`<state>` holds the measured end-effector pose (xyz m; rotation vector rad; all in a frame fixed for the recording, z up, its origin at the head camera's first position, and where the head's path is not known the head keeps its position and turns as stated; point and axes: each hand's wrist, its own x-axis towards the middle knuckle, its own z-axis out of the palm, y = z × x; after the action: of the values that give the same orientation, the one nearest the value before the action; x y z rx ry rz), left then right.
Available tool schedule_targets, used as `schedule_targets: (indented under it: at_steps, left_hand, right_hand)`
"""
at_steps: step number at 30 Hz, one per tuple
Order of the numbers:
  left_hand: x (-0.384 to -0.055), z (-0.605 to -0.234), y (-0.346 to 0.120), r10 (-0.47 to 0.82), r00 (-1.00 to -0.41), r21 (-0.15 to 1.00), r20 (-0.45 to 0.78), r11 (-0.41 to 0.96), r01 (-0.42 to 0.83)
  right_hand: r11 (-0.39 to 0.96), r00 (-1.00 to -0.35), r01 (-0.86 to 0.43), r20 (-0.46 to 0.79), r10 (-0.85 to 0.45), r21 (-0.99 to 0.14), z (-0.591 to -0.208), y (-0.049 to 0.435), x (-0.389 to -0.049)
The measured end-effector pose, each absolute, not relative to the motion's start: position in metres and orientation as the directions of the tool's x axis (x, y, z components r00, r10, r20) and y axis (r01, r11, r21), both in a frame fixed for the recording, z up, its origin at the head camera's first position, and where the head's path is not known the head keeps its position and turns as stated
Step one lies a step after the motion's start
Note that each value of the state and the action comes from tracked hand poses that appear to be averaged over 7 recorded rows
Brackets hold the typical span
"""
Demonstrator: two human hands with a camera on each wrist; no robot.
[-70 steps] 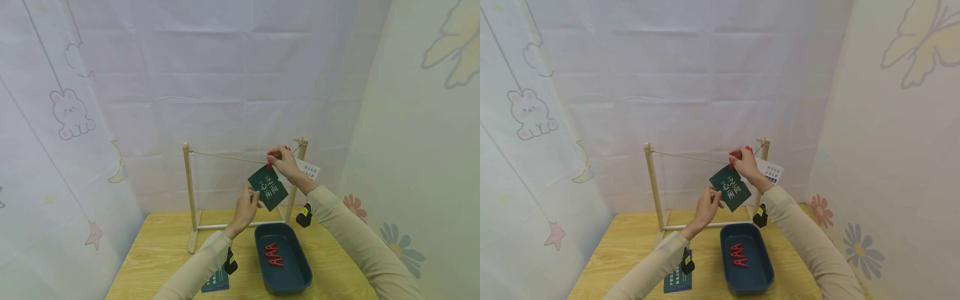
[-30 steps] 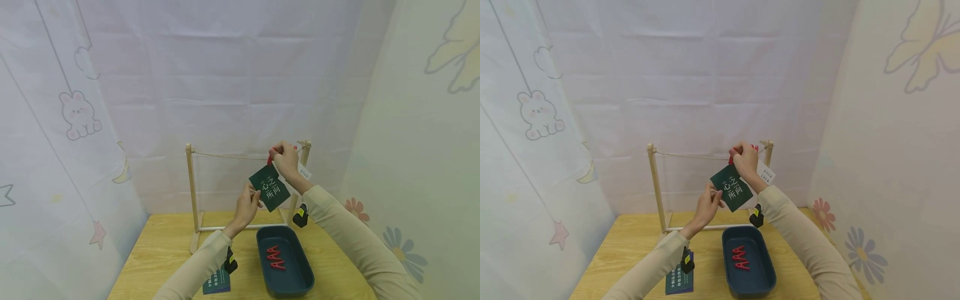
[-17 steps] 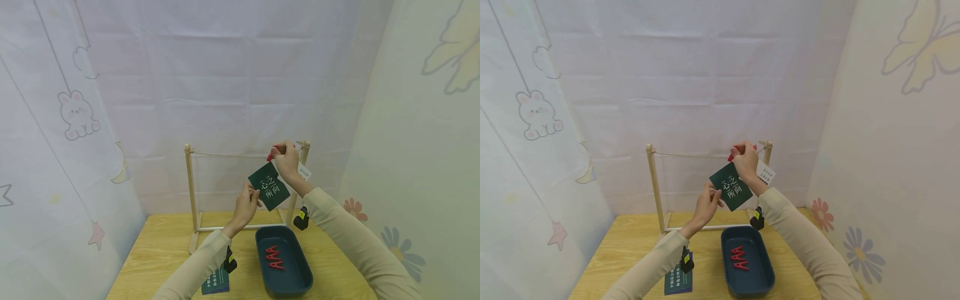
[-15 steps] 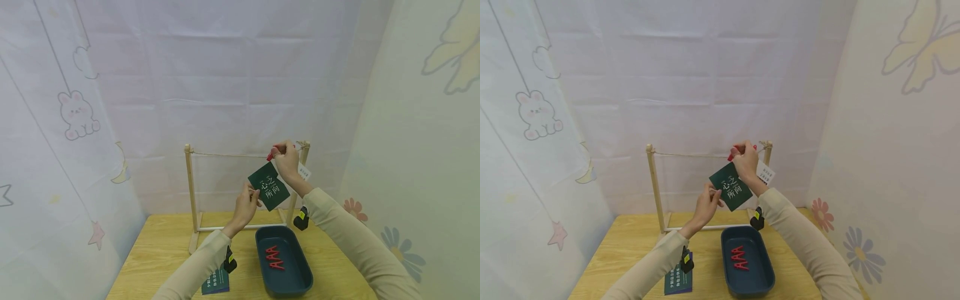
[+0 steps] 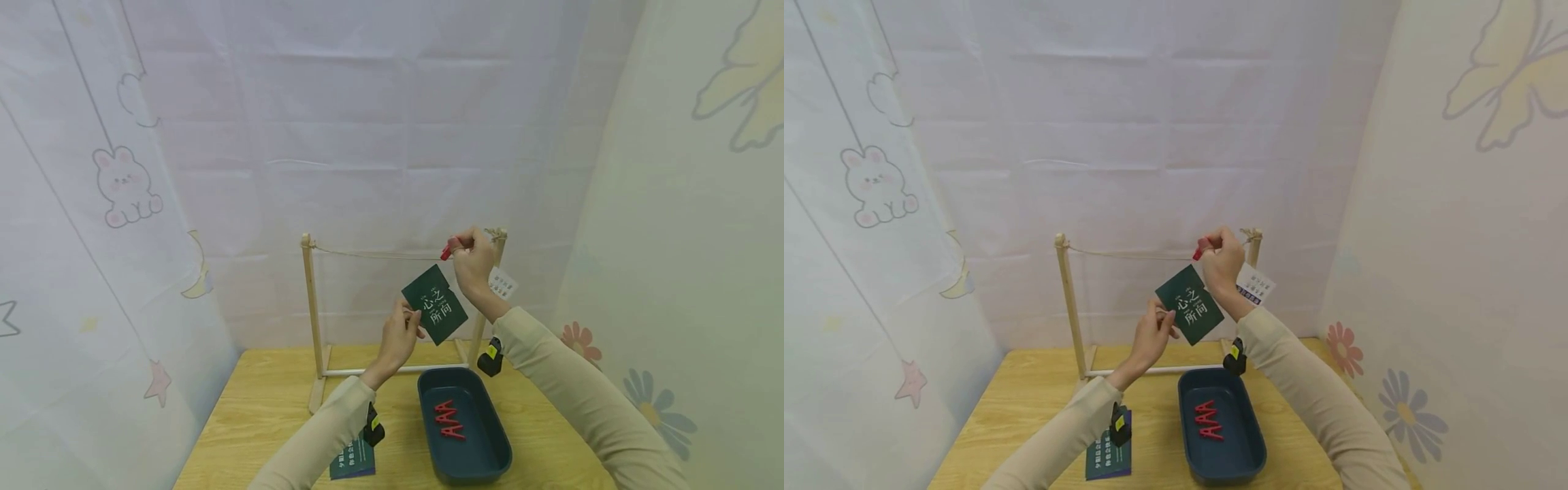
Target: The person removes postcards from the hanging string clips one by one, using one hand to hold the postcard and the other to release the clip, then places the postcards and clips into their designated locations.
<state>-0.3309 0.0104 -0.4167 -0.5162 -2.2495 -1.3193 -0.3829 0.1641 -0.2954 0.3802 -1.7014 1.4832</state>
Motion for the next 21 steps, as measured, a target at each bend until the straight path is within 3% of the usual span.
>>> schedule_targets:
  at_steps: [5, 10, 21]
  left_hand:
    - [-0.331, -0.416, 0.009, 0.071, -0.819, 0.713, 0.570, 0.454, 0.535]
    - [-0.332, -0.419, 0.008, 0.076, -0.822, 0.710, 0.564, 0.464, 0.530]
    - [-0.330, -0.431, -0.003, 0.067, -0.824, 0.701, 0.562, 0.491, 0.517]
  right_hand:
    - [0.276, -0.591, -0.701, 0.753, 0.290, -0.657, -0.297, 0.167, -0.382]
    - [0.277, -0.613, -0.695, 0.749, 0.252, -0.663, -0.303, 0.169, -0.381]
    - [0.279, -0.648, -0.719, 0.760, 0.061, -0.636, -0.320, 0.168, -0.371]
